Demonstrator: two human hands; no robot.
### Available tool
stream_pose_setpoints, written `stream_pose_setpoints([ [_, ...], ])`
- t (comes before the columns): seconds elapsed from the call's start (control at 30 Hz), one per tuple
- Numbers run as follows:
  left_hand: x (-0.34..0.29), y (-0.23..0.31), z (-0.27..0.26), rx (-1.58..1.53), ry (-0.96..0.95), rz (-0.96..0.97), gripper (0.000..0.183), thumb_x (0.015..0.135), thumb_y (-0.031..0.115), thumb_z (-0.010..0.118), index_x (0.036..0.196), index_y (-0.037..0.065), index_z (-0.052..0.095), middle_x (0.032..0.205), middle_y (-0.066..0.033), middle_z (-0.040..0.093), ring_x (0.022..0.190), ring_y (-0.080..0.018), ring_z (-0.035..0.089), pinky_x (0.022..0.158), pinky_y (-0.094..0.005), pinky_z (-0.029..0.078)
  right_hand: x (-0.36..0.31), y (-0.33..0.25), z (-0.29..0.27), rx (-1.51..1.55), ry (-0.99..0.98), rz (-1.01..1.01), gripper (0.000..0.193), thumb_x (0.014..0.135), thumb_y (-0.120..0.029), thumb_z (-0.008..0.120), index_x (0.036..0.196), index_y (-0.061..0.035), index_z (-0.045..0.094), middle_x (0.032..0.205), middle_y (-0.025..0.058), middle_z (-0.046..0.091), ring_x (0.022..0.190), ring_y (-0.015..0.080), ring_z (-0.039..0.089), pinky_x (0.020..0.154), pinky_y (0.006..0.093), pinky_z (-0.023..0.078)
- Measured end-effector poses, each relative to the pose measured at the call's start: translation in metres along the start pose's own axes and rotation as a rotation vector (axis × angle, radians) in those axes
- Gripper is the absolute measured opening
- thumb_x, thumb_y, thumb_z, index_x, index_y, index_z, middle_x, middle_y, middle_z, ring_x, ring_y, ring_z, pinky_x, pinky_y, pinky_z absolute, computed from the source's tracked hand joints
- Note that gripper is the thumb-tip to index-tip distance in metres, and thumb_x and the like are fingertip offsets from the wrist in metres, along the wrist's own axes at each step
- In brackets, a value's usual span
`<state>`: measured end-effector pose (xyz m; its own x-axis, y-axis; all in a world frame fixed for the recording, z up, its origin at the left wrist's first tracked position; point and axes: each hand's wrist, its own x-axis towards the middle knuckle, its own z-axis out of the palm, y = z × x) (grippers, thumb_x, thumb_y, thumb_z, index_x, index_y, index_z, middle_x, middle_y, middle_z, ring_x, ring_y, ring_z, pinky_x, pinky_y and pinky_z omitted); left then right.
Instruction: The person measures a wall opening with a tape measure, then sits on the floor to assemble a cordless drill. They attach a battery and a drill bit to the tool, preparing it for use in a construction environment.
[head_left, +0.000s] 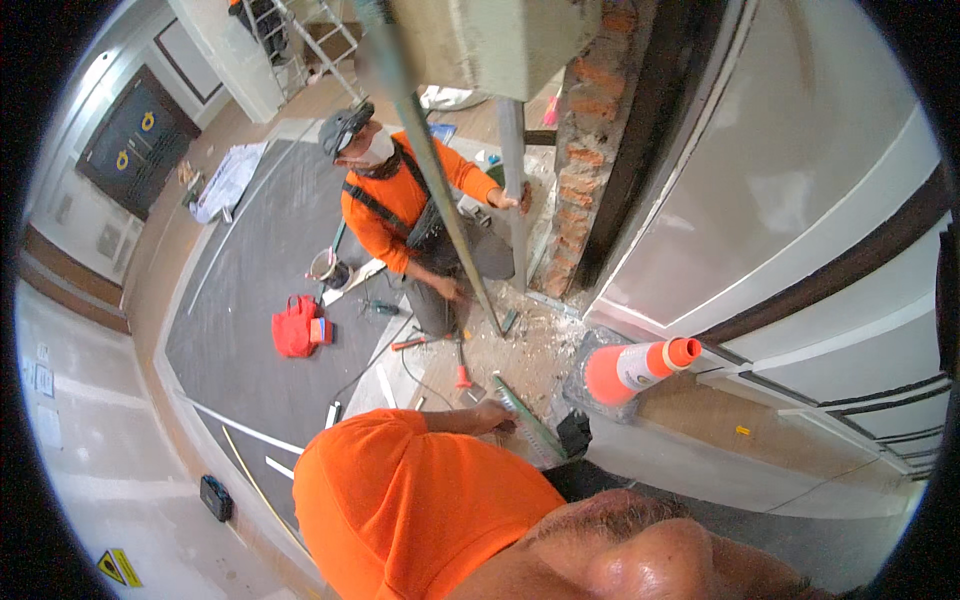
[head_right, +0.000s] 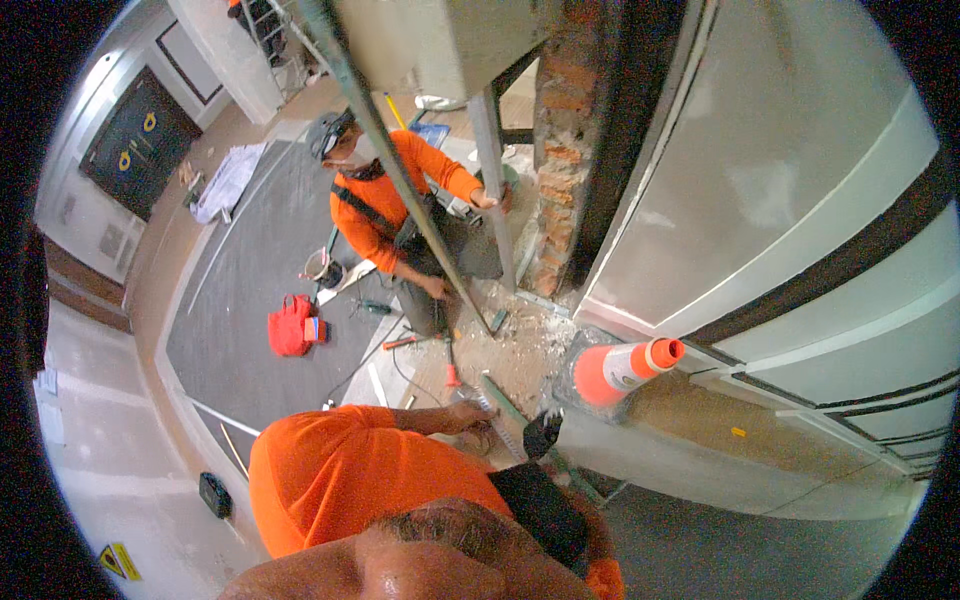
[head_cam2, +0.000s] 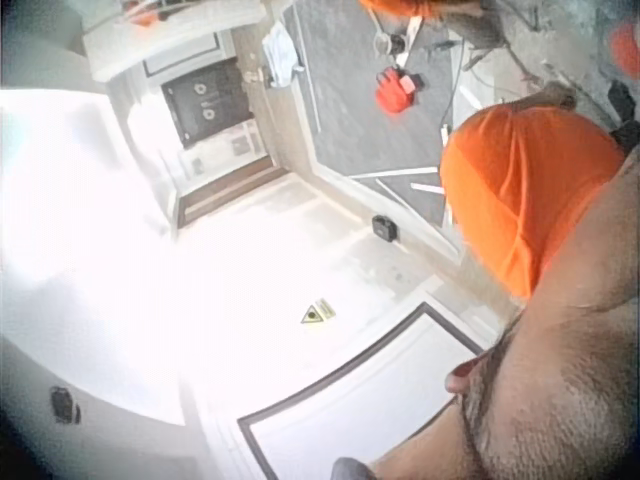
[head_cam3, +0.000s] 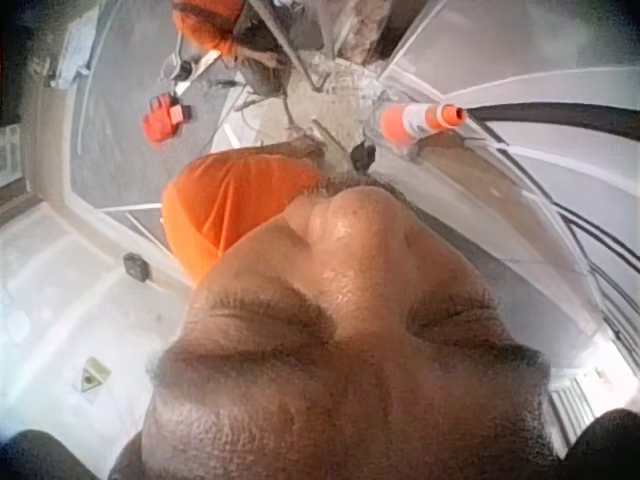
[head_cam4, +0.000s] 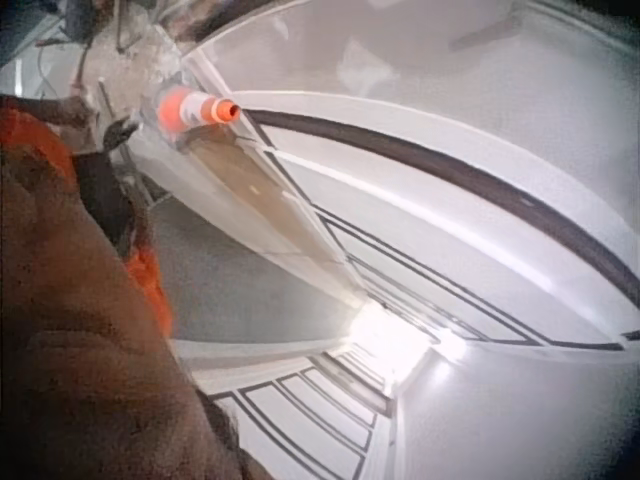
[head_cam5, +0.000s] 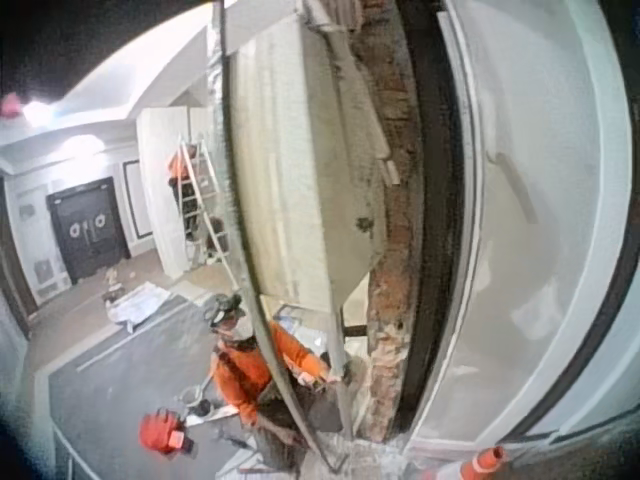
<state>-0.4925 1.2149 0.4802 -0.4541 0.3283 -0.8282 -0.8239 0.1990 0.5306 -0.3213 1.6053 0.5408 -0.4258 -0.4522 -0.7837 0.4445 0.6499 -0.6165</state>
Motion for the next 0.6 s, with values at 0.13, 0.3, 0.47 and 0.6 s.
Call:
stream_pose_setpoints([
  [0.13, 0.003, -0.003, 0.043, 0.155, -0.222, 0.445, 0.03, 0.096, 0.028, 0.063, 0.096, -0.001, 0.068, 0.095, -0.013, 0.07, 0.079, -0.0248, 0.069, 0.07, -0.04, 0.06, 0.01, -0.059, -0.018, 0.084, 0.08, -0.056, 0.056, 0.08, -0.04, 0.074, 0.123, -0.0065, 0.062, 0.111, 0.0145, 0.066, 0.104, 0.0268, 0.062, 0.09, 0.0413, 0.048],
  [0.3, -0.035, 0.082, 0.099, -0.072, 0.079, 0.464, 0.034, 0.099, 0.029, 0.058, 0.102, -0.004, 0.065, 0.092, -0.0132, 0.069, 0.075, -0.0244, 0.069, 0.067, -0.0394, 0.059, 0.009, -0.076, -0.055, 0.137, 0.345, -0.048, 0.051, 0.081, -0.031, 0.077, 0.122, -0.0045, 0.062, 0.107, 0.0138, 0.067, 0.099, 0.0236, 0.063, 0.085, 0.0398, 0.05],
  [0.47, 0.001, 0.202, 0.063, 0.13, 0.71, 0.755, 0.033, 0.095, 0.03, 0.06, 0.09, -0.002, 0.066, 0.084, -0.0105, 0.066, 0.071, -0.0202, 0.064, 0.064, -0.0351, 0.054, -0.089, -0.107, -0.126, -0.316, 0.883, -0.069, 0.046, 0.077, -0.024, 0.077, 0.113, -0.0013, 0.062, 0.1, 0.017, 0.065, 0.095, 0.0316, 0.064, 0.082, 0.0452, 0.049],
  [0.6, -0.022, 0.309, 0.038, -0.784, 0.248, 0.953, 0.03, 0.098, 0.03, 0.056, 0.095, 0.001, 0.062, 0.086, -0.007, 0.062, 0.078, -0.0165, 0.062, 0.067, -0.0351, 0.059, -0.154, -0.103, -0.204, -0.73, 1.288, -0.178, 0.052, 0.074, -0.022, 0.079, 0.118, -0.0006, 0.06, 0.106, 0.0199, 0.062, 0.099, 0.0388, 0.06, 0.087, 0.047, 0.048],
])
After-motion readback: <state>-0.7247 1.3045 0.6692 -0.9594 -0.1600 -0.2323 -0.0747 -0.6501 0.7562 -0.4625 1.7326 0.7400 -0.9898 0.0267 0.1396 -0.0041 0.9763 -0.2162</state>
